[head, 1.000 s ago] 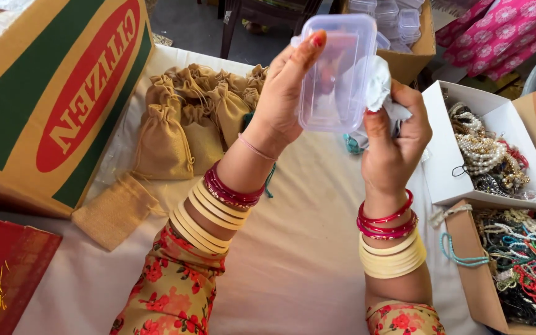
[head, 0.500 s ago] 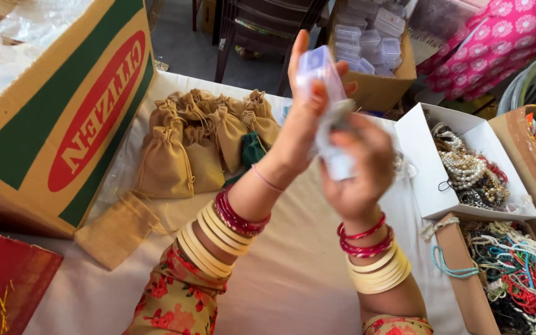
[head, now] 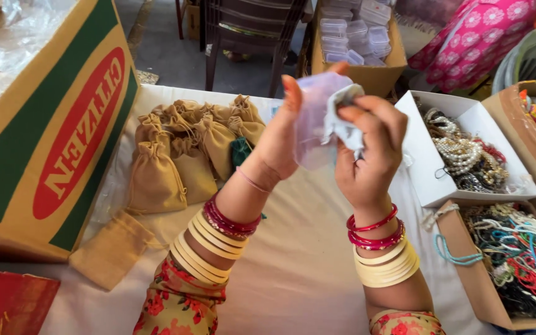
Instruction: The recorder is sorting beads and placing them into small plastic boxes and cloth pouches.
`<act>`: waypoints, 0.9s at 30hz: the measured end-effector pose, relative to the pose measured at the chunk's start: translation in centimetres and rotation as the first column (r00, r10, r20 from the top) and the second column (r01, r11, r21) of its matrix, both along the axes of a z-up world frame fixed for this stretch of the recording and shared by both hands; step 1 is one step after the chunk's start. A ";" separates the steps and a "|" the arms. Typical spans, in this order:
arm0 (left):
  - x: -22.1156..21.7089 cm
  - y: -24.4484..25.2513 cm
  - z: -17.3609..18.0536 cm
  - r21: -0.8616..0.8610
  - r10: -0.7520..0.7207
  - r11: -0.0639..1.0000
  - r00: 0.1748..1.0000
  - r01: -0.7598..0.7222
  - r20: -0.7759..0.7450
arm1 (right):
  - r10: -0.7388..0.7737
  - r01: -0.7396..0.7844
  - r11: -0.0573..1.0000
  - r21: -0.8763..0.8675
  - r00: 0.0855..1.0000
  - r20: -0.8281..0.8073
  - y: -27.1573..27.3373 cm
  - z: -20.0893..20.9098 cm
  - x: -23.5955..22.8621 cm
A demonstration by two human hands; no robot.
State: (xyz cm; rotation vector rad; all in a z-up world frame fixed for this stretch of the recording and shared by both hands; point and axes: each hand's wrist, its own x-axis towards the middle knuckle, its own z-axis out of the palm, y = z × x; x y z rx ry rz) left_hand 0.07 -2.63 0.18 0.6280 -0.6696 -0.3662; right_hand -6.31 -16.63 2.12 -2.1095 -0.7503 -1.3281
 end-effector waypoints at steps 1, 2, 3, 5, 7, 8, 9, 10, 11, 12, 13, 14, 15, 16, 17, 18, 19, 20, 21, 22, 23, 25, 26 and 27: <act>0.2 0.7 0.3 -0.077 0.036 0.996 0.999 -0.036 0.008 | 0.044 -0.046 0.998 -0.037 0.998 -0.035 0.0 -0.1 0.2; 0.9 1.4 -0.2 -0.069 0.046 0.997 0.999 -0.045 0.007 | 0.054 -0.055 0.998 -0.030 0.998 -0.036 0.2 0.2 0.1; 1.6 2.1 -0.6 -0.173 0.082 0.982 0.997 -0.078 0.012 | 0.114 -0.121 0.986 -0.112 0.991 -0.074 0.4 0.5 0.0; 2.7 3.0 -1.7 -0.271 0.125 0.955 0.992 -0.116 0.013 | 0.178 -0.197 0.963 -0.186 0.977 -0.114 0.8 0.8 -0.1; 3.6 3.1 -2.9 -0.378 0.099 0.922 0.995 -0.085 0.017 | 0.213 -0.241 0.940 -0.240 0.968 -0.134 1.0 0.9 -0.3; 3.0 2.9 -2.1 -0.370 0.093 0.926 0.995 -0.080 0.017 | 0.209 -0.235 0.944 -0.232 0.969 -0.133 1.1 0.8 -0.2; 2.5 2.7 -1.3 -0.278 0.120 0.954 0.993 -0.111 0.014 | 0.188 -0.208 0.949 -0.236 0.976 -0.107 1.1 0.7 -0.2; 1.9 2.3 -0.6 -0.180 0.143 0.974 0.990 -0.139 0.010 | 0.161 -0.177 0.955 -0.237 0.983 -0.086 1.1 0.6 -0.3; 1.7 1.7 -0.9 -0.170 0.132 0.977 0.991 -0.129 0.005 | 0.151 -0.168 0.960 -0.226 0.984 -0.091 0.8 0.5 0.0; 1.4 1.1 -1.2 -0.025 0.188 0.982 0.982 -0.188 0.034 | 0.098 -0.103 0.975 -0.196 0.995 -0.034 0.6 0.4 0.1; 1.2 0.4 -1.5 0.118 0.240 0.962 0.968 -0.247 0.072 | 0.043 -0.039 0.986 -0.164 0.999 0.022 0.3 0.3 0.3; 1.9 0.0 -3.2 0.132 0.228 0.963 0.971 -0.236 0.070 | 0.033 -0.030 0.988 -0.151 0.999 0.016 0.1 0.3 0.4; 2.7 -0.4 -4.9 0.166 0.201 0.963 0.977 -0.211 0.072 | -0.027 0.033 0.992 -0.122 0.999 0.046 -0.2 0.3 0.5; 3.3 -1.0 -6.5 0.198 0.173 0.963 0.982 -0.185 0.074 | -0.088 0.095 0.991 -0.094 0.993 0.074 -0.5 0.4 0.6; 3.4 -0.9 -6.6 0.210 0.162 0.962 0.984 -0.173 0.070 | -0.100 0.106 0.991 -0.083 0.993 0.067 -0.7 0.2 0.6; 3.5 -0.9 -6.5 0.210 0.142 0.967 0.989 -0.145 0.031 | -0.099 0.100 0.994 -0.053 0.995 0.032 -1.0 0.2 0.7; 3.7 -1.0 -6.5 0.210 0.121 0.971 0.993 -0.117 -0.008 | -0.096 0.096 0.995 -0.022 0.995 -0.003 -1.3 0.1 0.8; 2.8 -0.5 -4.9 0.221 0.115 0.969 0.993 -0.110 -0.011 | -0.102 0.102 0.995 -0.011 0.995 -0.009 -1.3 0.5 0.6; 1.9 0.0 -3.4 0.157 0.126 0.980 0.992 -0.120 -0.025 | -0.041 0.038 0.996 -0.083 0.999 -0.034 -1.3 0.9 0.3; 1.2 0.5 -1.6 0.092 0.140 0.986 0.990 -0.137 -0.033 | 0.025 -0.034 0.988 -0.152 0.998 -0.056 -1.2 1.4 0.2; 1.3 1.2 -1.3 0.103 0.140 0.985 0.990 -0.136 -0.029 | 0.025 -0.032 0.989 -0.141 0.998 -0.054 -1.0 1.7 -0.2; 1.4 2.5 -0.8 -0.063 0.175 0.982 0.982 -0.180 -0.069 | 0.176 -0.221 0.930 -0.295 0.969 -0.173 -0.9 2.5 -0.9; 1.4 2.9 -0.7 -0.055 0.179 0.982 0.982 -0.183 -0.065 | 0.181 -0.223 0.931 -0.287 0.969 -0.168 -1.2 2.8 -1.4; 1.5 3.3 -0.6 -0.019 0.233 0.972 0.971 -0.234 -0.060 | 0.195 -0.280 0.907 -0.315 0.941 -0.276 -1.5 3.2 -1.9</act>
